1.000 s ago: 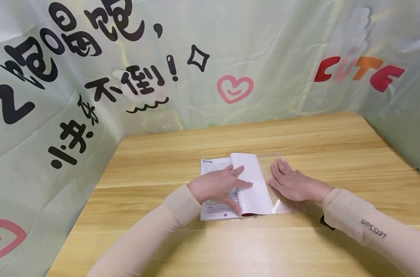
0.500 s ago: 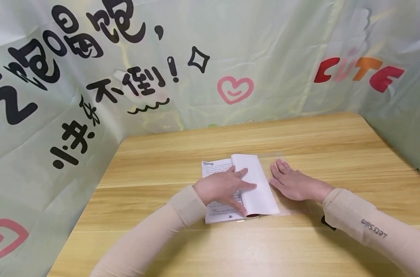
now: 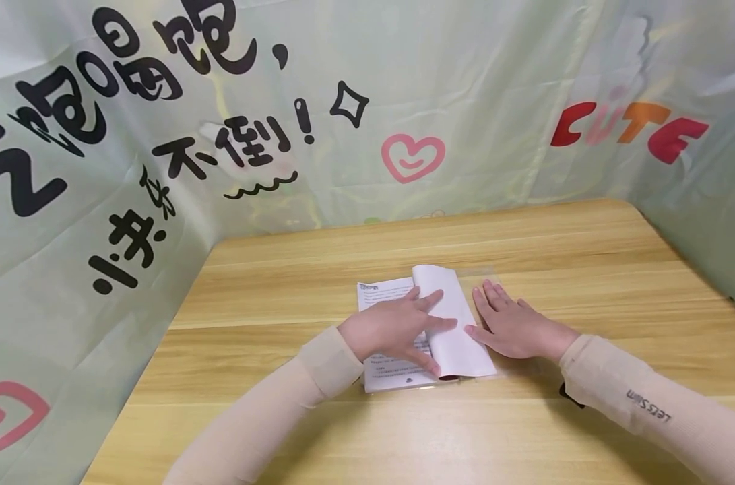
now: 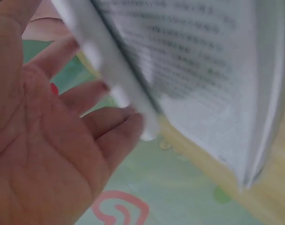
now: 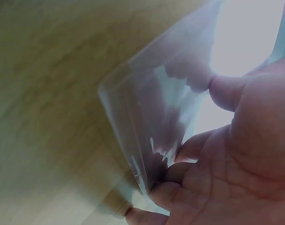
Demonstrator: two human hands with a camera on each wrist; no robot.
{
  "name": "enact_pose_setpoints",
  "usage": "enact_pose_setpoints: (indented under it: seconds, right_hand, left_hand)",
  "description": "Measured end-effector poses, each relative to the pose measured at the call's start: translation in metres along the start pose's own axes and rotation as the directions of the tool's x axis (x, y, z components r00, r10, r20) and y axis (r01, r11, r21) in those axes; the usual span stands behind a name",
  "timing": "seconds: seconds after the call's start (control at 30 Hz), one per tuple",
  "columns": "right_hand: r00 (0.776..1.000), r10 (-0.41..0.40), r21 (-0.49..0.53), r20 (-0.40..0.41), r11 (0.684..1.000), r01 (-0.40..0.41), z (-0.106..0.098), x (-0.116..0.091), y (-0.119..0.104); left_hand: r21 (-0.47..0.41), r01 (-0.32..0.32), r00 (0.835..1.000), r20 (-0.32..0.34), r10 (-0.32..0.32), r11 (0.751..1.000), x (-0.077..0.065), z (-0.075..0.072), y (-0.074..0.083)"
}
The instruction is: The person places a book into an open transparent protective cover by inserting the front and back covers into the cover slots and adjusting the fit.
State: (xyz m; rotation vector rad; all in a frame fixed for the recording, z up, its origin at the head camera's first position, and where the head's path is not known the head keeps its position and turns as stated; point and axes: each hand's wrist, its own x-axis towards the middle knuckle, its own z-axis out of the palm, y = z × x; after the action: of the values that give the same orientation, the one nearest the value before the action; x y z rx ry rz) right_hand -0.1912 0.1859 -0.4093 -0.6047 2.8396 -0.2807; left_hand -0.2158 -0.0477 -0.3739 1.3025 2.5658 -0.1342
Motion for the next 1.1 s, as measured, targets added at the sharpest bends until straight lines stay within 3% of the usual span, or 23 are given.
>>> enact_pose_setpoints:
  seconds: [0.17,0.3,0.43,0.87,1.1]
  right_hand:
    - [1.000,0.003,-0.013,-0.004,1.000,-0.003,0.000,-0.001,0.000]
    - [1.000,0.001,0.001,0.000,1.000,-0.001,-0.002,-0.001,0.000]
    - [1.000,-0.001,0.027,0.003,1.000,0.001,-0.003,-0.003,-0.001]
    - [1.000,-0.020,0.039,-0.013,0.999,0.021,-0.001,-0.001,0.003]
    - [1.000,-0.016,0.049,-0.015,0.999,0.017,0.001,-0.001,0.005]
  left_hand:
    - [-0.086,-0.003,0.990,-0.144,-0.010,0.996,-0.009,0.011,-0.006]
    - [-0.205,0.022,0.978,-0.199,-0.063,0.978,-0.014,0.018,-0.010]
    - [-0.247,0.027,0.970,-0.228,-0.086,0.969,-0.013,0.023,-0.010]
    - [-0.194,0.111,0.968,-0.199,-0.150,0.975,-0.004,0.025,-0.005]
    - [-0.167,0.117,0.970,-0.192,-0.148,0.979,-0.001,0.022,-0.005]
